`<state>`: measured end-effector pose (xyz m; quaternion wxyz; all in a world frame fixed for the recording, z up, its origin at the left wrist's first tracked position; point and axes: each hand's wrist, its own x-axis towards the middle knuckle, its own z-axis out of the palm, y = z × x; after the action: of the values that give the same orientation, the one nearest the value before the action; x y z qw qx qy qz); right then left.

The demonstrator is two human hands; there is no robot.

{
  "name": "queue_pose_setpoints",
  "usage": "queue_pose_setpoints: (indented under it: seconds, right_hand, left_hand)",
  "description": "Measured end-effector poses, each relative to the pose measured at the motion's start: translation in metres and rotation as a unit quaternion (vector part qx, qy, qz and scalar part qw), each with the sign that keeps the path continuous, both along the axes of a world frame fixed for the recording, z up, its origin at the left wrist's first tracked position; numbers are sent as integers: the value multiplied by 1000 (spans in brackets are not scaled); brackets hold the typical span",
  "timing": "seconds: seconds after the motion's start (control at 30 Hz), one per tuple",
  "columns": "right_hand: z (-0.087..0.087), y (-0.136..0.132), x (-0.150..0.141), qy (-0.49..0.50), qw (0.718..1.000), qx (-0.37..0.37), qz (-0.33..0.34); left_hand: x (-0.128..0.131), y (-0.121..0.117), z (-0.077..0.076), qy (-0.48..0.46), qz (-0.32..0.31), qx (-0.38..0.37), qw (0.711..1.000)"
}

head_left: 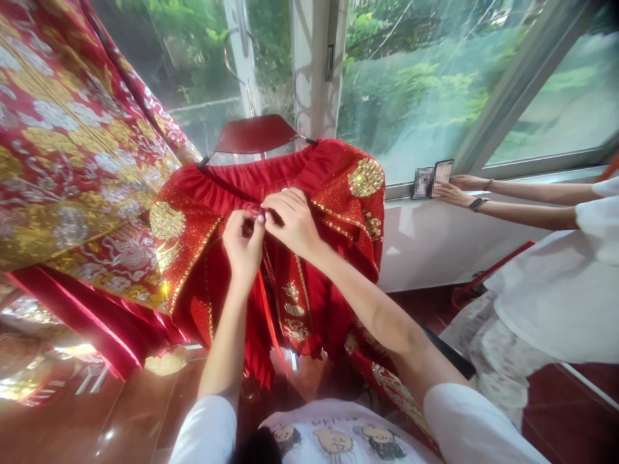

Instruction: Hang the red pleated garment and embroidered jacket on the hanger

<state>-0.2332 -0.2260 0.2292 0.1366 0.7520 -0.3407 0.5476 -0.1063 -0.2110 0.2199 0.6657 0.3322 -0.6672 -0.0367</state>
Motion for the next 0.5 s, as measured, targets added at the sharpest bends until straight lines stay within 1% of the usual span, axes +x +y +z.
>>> queue_pose_setpoints:
  seconds: [0.1,0.2,0.33,0.43,0.5]
  right_hand:
    - [1,0,-3,-33,999,0,28]
    - [6,6,-8,-16,998,8,56]
    - [10,7,-12,0,997,31,75]
    - [12,6,-13,25,997,22,73]
    - [13,6,-13,44,997,14,55]
  left_hand:
    - [-1,-2,-4,12,4,4,1000]
    - [0,-2,-5,-1,5,6,1000]
    - [2,-2,-3,-13,3,-7,1000]
    - [2,-2,-4,1,-4,3,1000]
    - [0,-2,-5,7,-6,4,1000]
